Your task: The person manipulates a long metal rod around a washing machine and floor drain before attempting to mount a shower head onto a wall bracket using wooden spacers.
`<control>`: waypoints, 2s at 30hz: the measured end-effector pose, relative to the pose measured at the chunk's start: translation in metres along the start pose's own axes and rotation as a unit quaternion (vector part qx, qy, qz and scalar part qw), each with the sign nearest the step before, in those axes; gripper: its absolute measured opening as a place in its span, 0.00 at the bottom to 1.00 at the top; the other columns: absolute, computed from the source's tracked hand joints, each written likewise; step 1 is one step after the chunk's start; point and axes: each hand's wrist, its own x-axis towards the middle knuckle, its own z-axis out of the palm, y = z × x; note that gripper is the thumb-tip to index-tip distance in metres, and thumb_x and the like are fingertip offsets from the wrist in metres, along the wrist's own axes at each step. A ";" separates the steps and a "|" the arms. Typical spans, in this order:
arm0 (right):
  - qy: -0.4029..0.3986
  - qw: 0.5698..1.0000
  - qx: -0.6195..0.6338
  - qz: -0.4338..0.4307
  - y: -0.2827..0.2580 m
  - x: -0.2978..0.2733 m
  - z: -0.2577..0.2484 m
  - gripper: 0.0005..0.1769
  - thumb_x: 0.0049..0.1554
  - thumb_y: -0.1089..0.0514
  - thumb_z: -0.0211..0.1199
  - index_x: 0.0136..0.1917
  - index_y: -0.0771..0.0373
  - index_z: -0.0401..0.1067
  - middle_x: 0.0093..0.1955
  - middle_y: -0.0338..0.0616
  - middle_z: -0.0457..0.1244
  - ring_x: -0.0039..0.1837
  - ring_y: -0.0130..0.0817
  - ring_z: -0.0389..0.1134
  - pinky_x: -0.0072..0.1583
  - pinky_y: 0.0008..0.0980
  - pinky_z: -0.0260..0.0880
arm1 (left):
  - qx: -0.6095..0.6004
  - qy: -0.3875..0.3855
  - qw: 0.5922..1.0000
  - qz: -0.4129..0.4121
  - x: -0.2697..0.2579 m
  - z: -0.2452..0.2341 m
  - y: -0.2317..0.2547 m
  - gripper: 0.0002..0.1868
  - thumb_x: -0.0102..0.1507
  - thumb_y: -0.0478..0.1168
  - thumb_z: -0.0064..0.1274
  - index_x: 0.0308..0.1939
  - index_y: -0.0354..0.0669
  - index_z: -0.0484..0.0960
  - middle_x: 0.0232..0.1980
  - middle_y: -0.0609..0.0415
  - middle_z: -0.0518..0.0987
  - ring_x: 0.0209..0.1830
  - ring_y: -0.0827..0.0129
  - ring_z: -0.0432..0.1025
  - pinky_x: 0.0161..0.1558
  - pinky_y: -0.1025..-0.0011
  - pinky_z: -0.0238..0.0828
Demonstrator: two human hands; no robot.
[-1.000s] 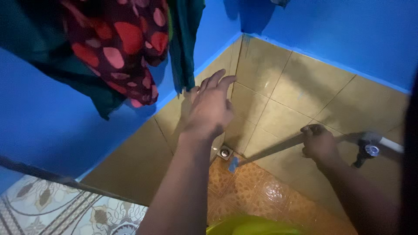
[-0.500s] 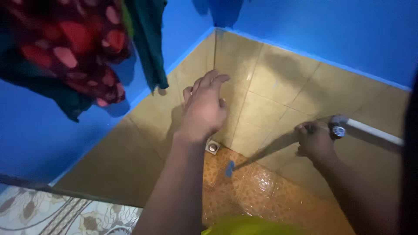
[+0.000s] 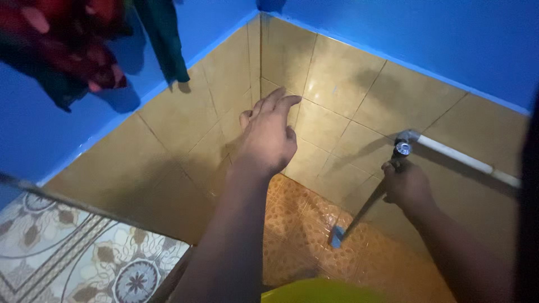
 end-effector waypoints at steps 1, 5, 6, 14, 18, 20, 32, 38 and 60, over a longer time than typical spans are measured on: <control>-0.006 1.000 -0.011 0.013 -0.002 0.001 -0.001 0.21 0.65 0.50 0.56 0.63 0.69 0.70 0.44 0.60 0.70 0.39 0.48 0.75 0.43 0.44 0.75 | 0.004 0.007 1.000 -0.004 -0.004 0.000 0.003 0.32 0.58 0.32 0.50 0.67 0.54 0.71 0.76 0.53 0.61 0.77 0.63 0.54 0.72 0.54 0.44; -0.029 0.999 0.011 0.010 0.000 0.005 0.005 0.22 0.65 0.49 0.56 0.62 0.69 0.71 0.44 0.59 0.69 0.38 0.49 0.75 0.43 0.45 0.76 | 0.000 0.045 0.999 -0.016 -0.024 -0.003 0.006 0.32 0.56 0.31 0.52 0.65 0.52 0.73 0.75 0.53 0.65 0.76 0.62 0.57 0.71 0.54 0.48; -0.035 0.999 0.032 -0.003 0.003 0.004 0.007 0.22 0.65 0.50 0.57 0.62 0.71 0.72 0.44 0.61 0.69 0.38 0.51 0.74 0.42 0.46 0.76 | -0.006 0.057 0.998 -0.018 -0.031 -0.003 0.005 0.31 0.56 0.31 0.52 0.65 0.52 0.73 0.75 0.53 0.66 0.76 0.61 0.58 0.71 0.54 0.50; -0.073 0.995 0.065 -0.033 -0.010 0.008 0.031 0.21 0.65 0.50 0.56 0.62 0.70 0.69 0.45 0.58 0.69 0.38 0.44 0.73 0.41 0.42 0.79 | 0.061 0.094 0.993 -0.046 -0.064 -0.017 0.001 0.32 0.55 0.30 0.51 0.65 0.50 0.73 0.74 0.49 0.65 0.75 0.59 0.58 0.70 0.51 0.49; -0.087 0.985 0.143 -0.045 -0.032 0.006 0.043 0.21 0.64 0.51 0.57 0.62 0.70 0.70 0.44 0.52 0.65 0.37 0.42 0.69 0.40 0.43 0.77 | 0.046 0.095 0.993 -0.061 -0.068 -0.035 -0.001 0.33 0.55 0.29 0.50 0.65 0.52 0.73 0.74 0.50 0.65 0.75 0.59 0.57 0.70 0.51 0.48; -0.092 0.981 0.163 -0.041 -0.042 0.001 0.048 0.22 0.66 0.50 0.57 0.63 0.70 0.69 0.43 0.53 0.63 0.37 0.43 0.68 0.40 0.43 0.76 | 0.042 0.105 0.993 -0.045 -0.070 -0.041 -0.005 0.32 0.56 0.29 0.49 0.65 0.51 0.74 0.75 0.49 0.65 0.76 0.58 0.58 0.71 0.51 0.48; -0.045 0.987 0.150 -0.015 -0.081 -0.047 0.081 0.20 0.67 0.49 0.55 0.63 0.68 0.70 0.44 0.51 0.62 0.37 0.39 0.67 0.42 0.42 0.77 | 0.023 0.076 0.997 -0.020 -0.072 -0.074 -0.059 0.32 0.56 0.30 0.50 0.66 0.51 0.72 0.76 0.51 0.64 0.76 0.59 0.57 0.71 0.51 0.48; -0.006 0.995 0.101 0.026 -0.085 -0.075 0.099 0.20 0.66 0.51 0.55 0.65 0.66 0.67 0.50 0.51 0.65 0.39 0.41 0.71 0.42 0.41 0.78 | 0.021 0.028 0.999 -0.003 -0.066 -0.098 -0.089 0.35 0.54 0.31 0.51 0.67 0.53 0.70 0.76 0.52 0.61 0.76 0.60 0.55 0.71 0.51 0.46; 0.026 0.996 0.051 0.061 -0.116 -0.155 0.129 0.23 0.67 0.48 0.54 0.67 0.66 0.67 0.49 0.56 0.68 0.40 0.38 0.71 0.46 0.40 0.76 | -0.003 -0.078 0.995 -0.069 -0.088 -0.148 -0.120 0.39 0.56 0.32 0.51 0.71 0.65 0.67 0.80 0.62 0.57 0.74 0.58 0.50 0.70 0.55 0.42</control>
